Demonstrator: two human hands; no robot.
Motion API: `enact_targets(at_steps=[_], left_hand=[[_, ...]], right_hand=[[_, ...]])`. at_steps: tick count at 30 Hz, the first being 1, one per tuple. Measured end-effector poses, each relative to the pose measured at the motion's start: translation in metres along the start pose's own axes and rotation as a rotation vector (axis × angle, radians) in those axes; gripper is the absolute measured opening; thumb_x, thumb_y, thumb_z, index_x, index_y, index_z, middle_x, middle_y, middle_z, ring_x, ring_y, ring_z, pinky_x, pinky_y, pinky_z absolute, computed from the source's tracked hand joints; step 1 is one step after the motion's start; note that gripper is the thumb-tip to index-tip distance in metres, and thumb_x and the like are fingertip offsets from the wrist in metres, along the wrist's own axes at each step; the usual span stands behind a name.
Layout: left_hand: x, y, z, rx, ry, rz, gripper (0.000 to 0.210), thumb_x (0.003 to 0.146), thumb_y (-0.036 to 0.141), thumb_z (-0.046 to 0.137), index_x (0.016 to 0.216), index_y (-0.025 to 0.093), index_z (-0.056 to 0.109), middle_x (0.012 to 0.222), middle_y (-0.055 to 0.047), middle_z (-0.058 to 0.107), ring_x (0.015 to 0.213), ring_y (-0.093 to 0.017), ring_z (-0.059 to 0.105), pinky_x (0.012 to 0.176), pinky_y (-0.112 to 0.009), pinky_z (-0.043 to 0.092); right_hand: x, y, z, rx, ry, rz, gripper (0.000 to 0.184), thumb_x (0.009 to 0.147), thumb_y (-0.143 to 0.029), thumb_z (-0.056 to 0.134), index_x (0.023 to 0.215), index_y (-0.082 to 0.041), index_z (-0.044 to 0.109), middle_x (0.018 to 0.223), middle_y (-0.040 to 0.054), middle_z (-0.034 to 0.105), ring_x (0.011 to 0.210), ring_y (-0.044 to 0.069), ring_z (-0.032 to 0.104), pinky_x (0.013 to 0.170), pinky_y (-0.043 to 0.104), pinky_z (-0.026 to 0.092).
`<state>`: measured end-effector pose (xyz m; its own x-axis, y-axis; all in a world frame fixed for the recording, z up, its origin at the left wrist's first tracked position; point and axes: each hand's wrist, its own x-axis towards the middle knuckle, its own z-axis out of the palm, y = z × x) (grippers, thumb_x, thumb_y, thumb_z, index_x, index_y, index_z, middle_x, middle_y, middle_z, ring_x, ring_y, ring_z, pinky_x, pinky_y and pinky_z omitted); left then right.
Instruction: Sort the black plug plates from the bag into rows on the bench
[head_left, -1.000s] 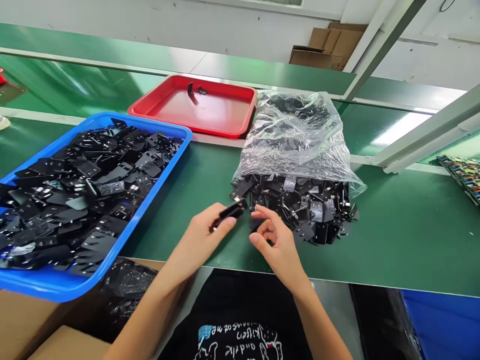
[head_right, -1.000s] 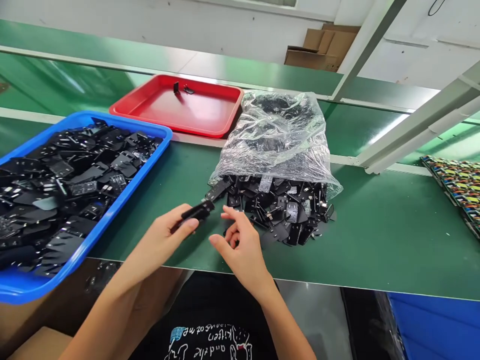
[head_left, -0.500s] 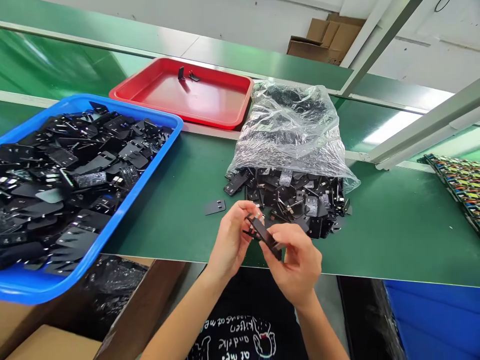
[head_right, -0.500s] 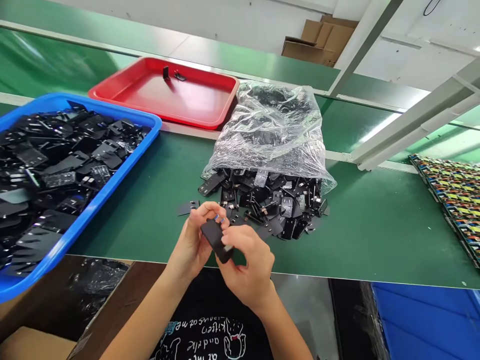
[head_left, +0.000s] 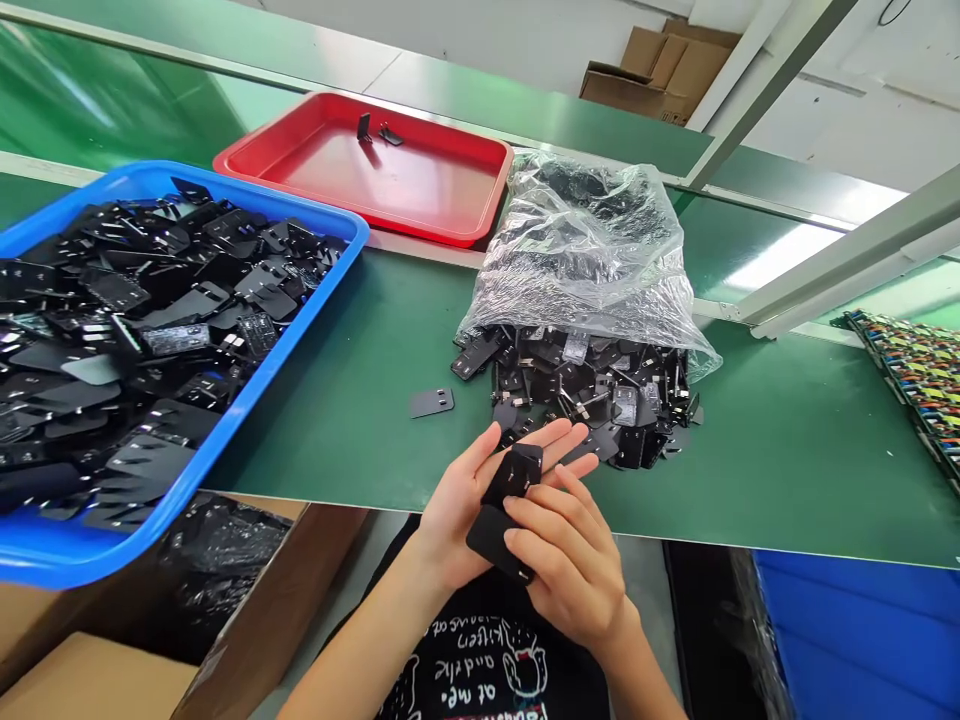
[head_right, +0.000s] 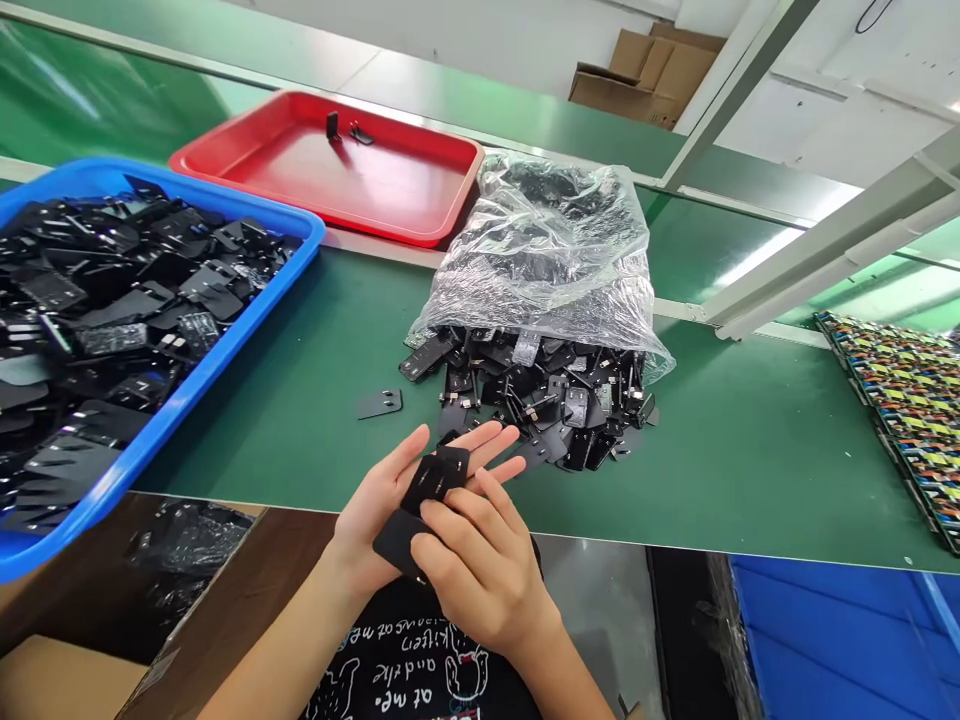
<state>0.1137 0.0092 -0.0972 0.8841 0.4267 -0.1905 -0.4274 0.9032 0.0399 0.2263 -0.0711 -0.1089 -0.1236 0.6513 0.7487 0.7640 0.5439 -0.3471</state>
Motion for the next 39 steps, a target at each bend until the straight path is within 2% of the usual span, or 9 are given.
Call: enact_targets(at_steps=[11, 18, 21, 24, 27, 29, 32, 36, 39], left_hand=[[0.003, -0.011, -0.012, -0.007, -0.115, -0.087, 0.063, 0.098, 0.04, 0.035, 0.152, 0.008, 0.027, 0.151, -0.013, 0.041, 0.146, -0.026, 0.026, 0.119, -0.037, 0.016], [-0.002, -0.005, -0.001, -0.084, 0.053, -0.008, 0.062, 0.098, 0.032, 0.032, 0.151, 0.0, 0.023, 0.143, -0.023, 0.048, 0.134, -0.03, 0.047, 0.115, -0.042, 0.024], [-0.003, -0.002, -0.003, -0.112, 0.085, -0.08, 0.062, 0.098, 0.034, 0.034, 0.149, 0.0, 0.028, 0.135, -0.025, 0.054, 0.122, -0.028, 0.057, 0.108, -0.039, 0.033], [-0.002, -0.003, -0.009, -0.169, 0.114, -0.119, 0.057, 0.097, 0.032, 0.035, 0.143, -0.001, 0.038, 0.116, -0.02, 0.065, 0.1, -0.024, 0.064, 0.096, -0.036, 0.041], [0.0, -0.007, -0.014, -0.225, 0.163, -0.12, 0.05, 0.096, 0.028, 0.035, 0.135, -0.002, 0.047, 0.094, -0.014, 0.069, 0.082, -0.021, 0.065, 0.086, -0.033, 0.044], [0.002, -0.009, -0.016, -0.216, 0.162, -0.114, 0.052, 0.096, 0.027, 0.032, 0.135, -0.003, 0.046, 0.099, -0.017, 0.069, 0.09, -0.024, 0.066, 0.089, -0.035, 0.044], [0.003, -0.008, -0.016, -0.163, 0.12, -0.073, 0.058, 0.095, 0.029, 0.029, 0.143, -0.004, 0.037, 0.122, -0.023, 0.063, 0.117, -0.029, 0.06, 0.104, -0.04, 0.036], [0.002, -0.005, -0.009, -0.144, 0.1, 0.038, 0.063, 0.095, 0.03, 0.032, 0.147, -0.005, 0.027, 0.135, -0.025, 0.055, 0.128, -0.03, 0.053, 0.111, -0.041, 0.031], [0.001, -0.004, -0.004, -0.14, 0.098, 0.128, 0.064, 0.095, 0.028, 0.03, 0.149, -0.004, 0.023, 0.136, -0.023, 0.056, 0.129, -0.028, 0.053, 0.112, -0.04, 0.032]], right_hand=[[0.012, -0.004, -0.015, 0.315, -0.13, 0.139, 0.03, 0.078, -0.004, 0.048, 0.1, -0.021, 0.058, 0.091, 0.0042, 0.072, 0.101, 0.023, 0.064, 0.104, 0.054, 0.045], [0.005, 0.003, -0.034, 0.444, -0.017, 0.476, 0.038, 0.082, 0.0, 0.052, 0.108, -0.026, 0.061, 0.091, 0.0021, 0.064, 0.085, 0.017, 0.059, 0.073, 0.034, 0.05], [0.004, 0.022, -0.045, 0.342, -0.178, 0.445, 0.031, 0.083, -0.001, 0.051, 0.097, -0.027, 0.061, 0.091, -0.0003, 0.068, 0.097, 0.02, 0.057, 0.087, 0.04, 0.046], [0.008, 0.042, -0.053, 0.299, -0.465, 0.334, 0.034, 0.082, -0.001, 0.044, 0.094, -0.027, 0.061, 0.106, 0.0005, 0.067, 0.114, 0.023, 0.052, 0.103, 0.05, 0.038], [0.013, 0.055, -0.059, 0.273, -0.713, 0.287, 0.052, 0.077, 0.002, 0.035, 0.114, -0.026, 0.059, 0.129, 0.0051, 0.056, 0.128, 0.023, 0.043, 0.109, 0.053, 0.037], [0.016, 0.058, -0.063, 0.242, -0.767, 0.317, 0.058, 0.08, 0.001, 0.033, 0.128, -0.026, 0.052, 0.137, 0.0076, 0.049, 0.132, 0.023, 0.042, 0.109, 0.05, 0.042], [0.015, 0.057, -0.065, 0.19, -0.671, 0.422, 0.047, 0.092, -0.007, 0.034, 0.132, -0.027, 0.048, 0.136, 0.0082, 0.05, 0.128, 0.021, 0.049, 0.106, 0.045, 0.047], [0.005, 0.041, -0.054, 0.126, -0.399, 0.546, 0.032, 0.096, -0.025, 0.049, 0.128, -0.028, 0.052, 0.128, 0.0074, 0.057, 0.118, 0.023, 0.055, 0.098, 0.044, 0.051], [-0.005, 0.025, -0.036, 0.027, -0.247, 0.55, 0.054, 0.086, -0.041, 0.067, 0.134, -0.026, 0.047, 0.129, 0.0112, 0.054, 0.119, 0.028, 0.052, 0.097, 0.048, 0.05]])
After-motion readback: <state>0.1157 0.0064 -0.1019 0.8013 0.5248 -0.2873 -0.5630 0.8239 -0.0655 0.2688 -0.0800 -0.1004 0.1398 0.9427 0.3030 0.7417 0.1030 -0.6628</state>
